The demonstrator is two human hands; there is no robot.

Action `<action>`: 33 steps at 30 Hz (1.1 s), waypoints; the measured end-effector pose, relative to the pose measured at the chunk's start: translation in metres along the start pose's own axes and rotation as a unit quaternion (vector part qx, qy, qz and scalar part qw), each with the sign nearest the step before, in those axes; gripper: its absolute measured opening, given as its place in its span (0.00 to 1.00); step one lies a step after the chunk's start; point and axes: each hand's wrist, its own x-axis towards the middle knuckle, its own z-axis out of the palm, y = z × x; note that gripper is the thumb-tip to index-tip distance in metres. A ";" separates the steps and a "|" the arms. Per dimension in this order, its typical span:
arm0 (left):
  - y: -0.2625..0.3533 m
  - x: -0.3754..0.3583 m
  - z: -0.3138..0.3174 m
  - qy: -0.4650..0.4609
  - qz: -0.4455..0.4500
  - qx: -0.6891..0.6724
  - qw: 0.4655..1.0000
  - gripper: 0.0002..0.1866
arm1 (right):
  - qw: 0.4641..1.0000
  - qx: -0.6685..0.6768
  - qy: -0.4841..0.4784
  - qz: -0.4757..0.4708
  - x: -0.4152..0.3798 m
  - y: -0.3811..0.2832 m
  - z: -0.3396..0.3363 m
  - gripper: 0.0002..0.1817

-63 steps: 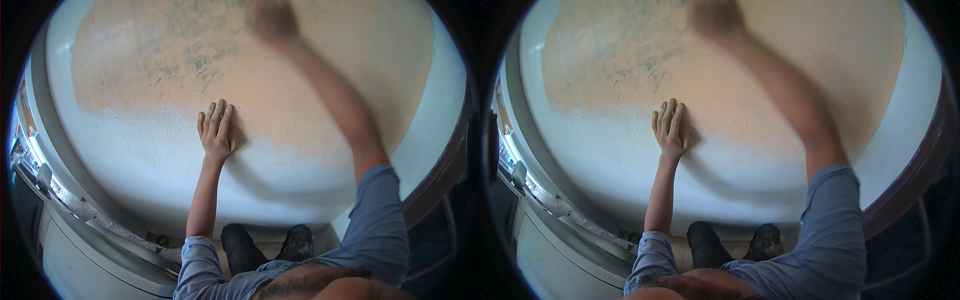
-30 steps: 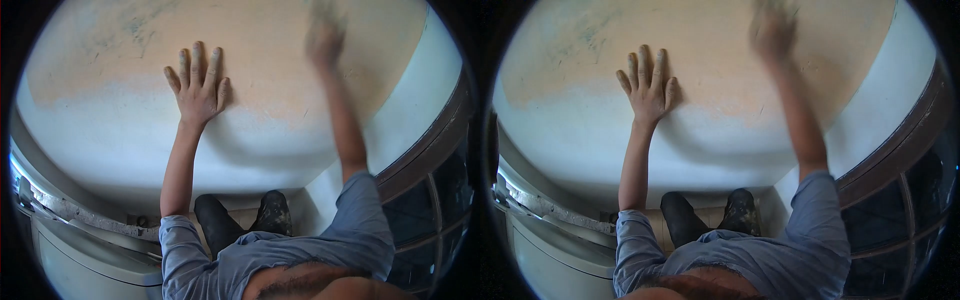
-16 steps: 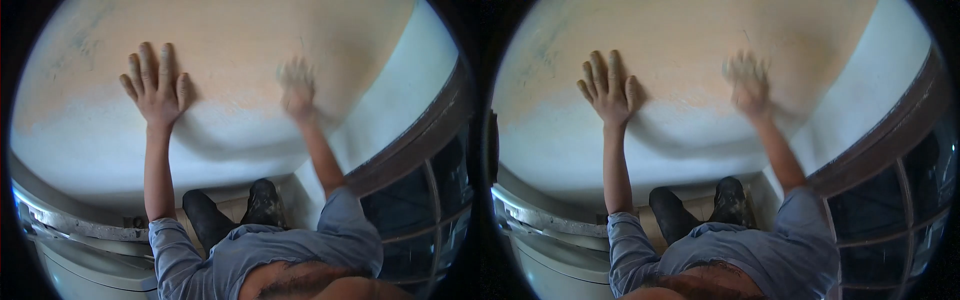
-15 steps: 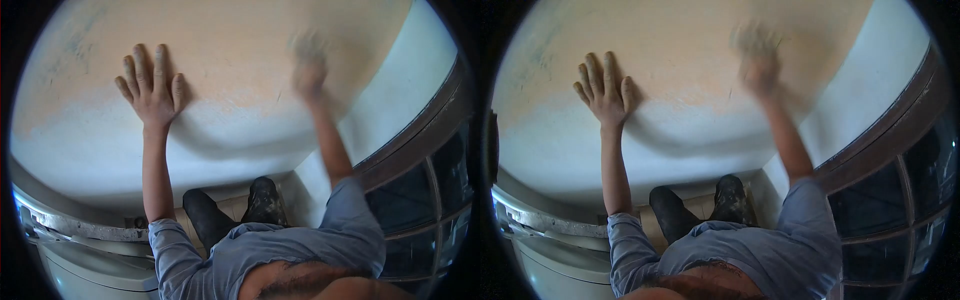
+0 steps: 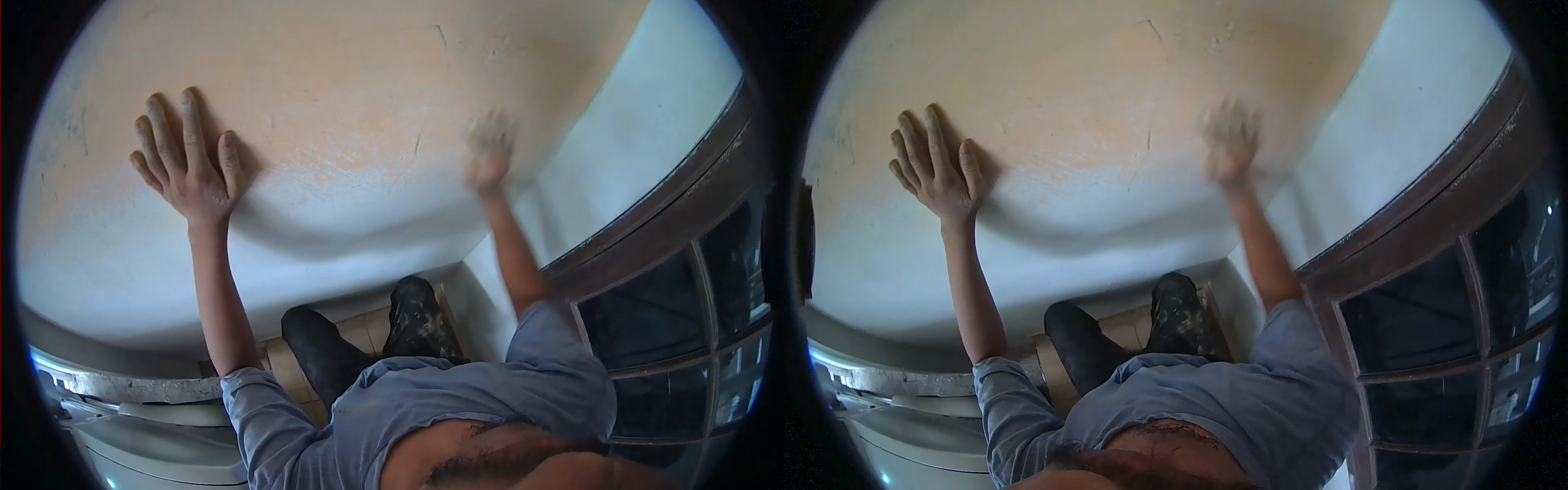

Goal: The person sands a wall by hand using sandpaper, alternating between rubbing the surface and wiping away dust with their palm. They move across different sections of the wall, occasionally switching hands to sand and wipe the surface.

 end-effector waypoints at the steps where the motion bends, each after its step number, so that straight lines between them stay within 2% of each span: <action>1: -0.001 0.000 0.000 0.007 0.007 -0.003 1.000 0.29 | 0.997 -0.073 0.006 -0.028 0.049 0.030 -0.009 0.15; 3: -0.006 -0.001 -0.002 0.001 0.017 -0.005 1.000 0.29 | 0.977 -0.202 0.046 -0.050 0.154 0.089 -0.035 0.18; 4: -0.006 -0.002 -0.002 -0.003 0.024 -0.006 1.000 0.29 | 0.974 -0.216 0.060 -0.035 0.204 0.108 -0.048 0.20; 5: -0.005 -0.001 -0.002 0.005 0.024 -0.003 1.000 0.28 | 0.978 -0.188 0.086 -0.036 0.245 0.113 -0.057 0.22; 6: -0.005 0.001 0.000 0.005 0.022 -0.006 1.000 0.28 | 0.994 -0.036 0.093 0.048 0.266 0.091 -0.063 0.23; 7: -0.005 0.000 0.000 0.012 0.023 0.001 1.000 0.28 | 0.994 -0.039 0.087 0.047 0.243 0.099 -0.062 0.23; 8: -0.005 -0.001 0.000 0.018 0.022 0.007 1.000 0.28 | 0.980 -0.185 0.068 -0.026 0.197 0.115 -0.058 0.23; 9: -0.005 -0.002 0.000 0.021 0.016 0.005 1.000 0.28 | 0.939 -0.326 0.049 -0.102 0.152 0.127 -0.052 0.24; 10: -0.004 -0.004 0.001 0.021 0.008 0.003 1.000 0.28 | 0.959 -0.273 0.035 -0.061 0.105 0.094 -0.048 0.24; 11: -0.004 -0.006 0.002 0.021 0.004 0.004 1.000 0.28 | 0.977 -0.208 -0.011 0.048 0.043 0.079 -0.046 0.25; 12: -0.003 -0.009 0.001 0.021 -0.001 0.007 1.000 0.27 | 0.982 -0.170 -0.024 0.081 -0.023 0.070 -0.046 0.26; 14: -0.001 -0.009 0.000 0.024 -0.004 0.014 1.000 0.27 | 0.990 -0.116 0.023 0.082 -0.081 0.073 -0.043 0.24; 15: 0.001 -0.007 0.001 0.025 0.003 0.014 1.000 0.27 | 0.989 -0.118 0.024 0.083 -0.059 0.077 -0.045 0.24; 17: 0.001 -0.007 0.001 0.025 0.015 0.007 1.000 0.27 | 0.966 -0.237 0.036 0.093 0.023 0.109 -0.057 0.25; 18: 0.000 -0.006 0.001 0.030 0.021 0.008 0.999 0.27 | 0.939 -0.335 0.080 -0.024 0.084 0.127 -0.066 0.23; 21: -0.001 -0.004 0.001 0.037 0.030 0.000 0.999 0.28 | 0.955 -0.277 0.004 0.103 0.219 0.152 -0.093 0.23; 22: -0.001 -0.003 0.002 0.037 0.032 -0.002 0.999 0.28 | 0.982 -0.162 0.098 0.009 0.234 0.155 -0.091 0.23; 23: -0.001 -0.003 0.002 0.040 0.032 0.003 0.999 0.27 | 0.982 -0.164 0.097 0.011 0.217 0.158 -0.089 0.23; 25: -0.001 -0.005 0.002 0.041 0.029 0.004 0.999 0.27 | 0.922 -0.385 -0.005 0.049 0.135 0.157 -0.087 0.23; 26: -0.002 -0.005 0.003 0.042 0.030 -0.001 0.999 0.27 | 0.968 -0.245 0.040 0.018 0.086 0.134 -0.077 0.24; 27: -0.002 -0.005 0.003 0.039 0.028 0.001 0.999 0.27 | 0.983 -0.008 0.074 0.167 0.020 0.129 -0.063 0.25; 28: -0.001 -0.006 0.002 0.037 0.023 0.005 0.999 0.27 | 0.970 0.045 0.084 0.222 -0.044 0.108 -0.052 0.26; 29: 0.000 -0.008 0.000 0.036 0.021 0.007 0.999 0.27 | 0.984 -0.006 0.048 0.173 -0.085 0.091 -0.056 0.25; 31: 0.001 -0.005 -0.001 0.034 0.019 0.013 0.999 0.27 | 0.990 -0.058 0.023 0.130 -0.084 0.085 -0.054 0.25; 33: -0.001 -0.007 -0.002 0.027 0.032 0.002 0.999 0.28 | 0.956 -0.292 0.012 -0.024 0.007 0.109 -0.068 0.24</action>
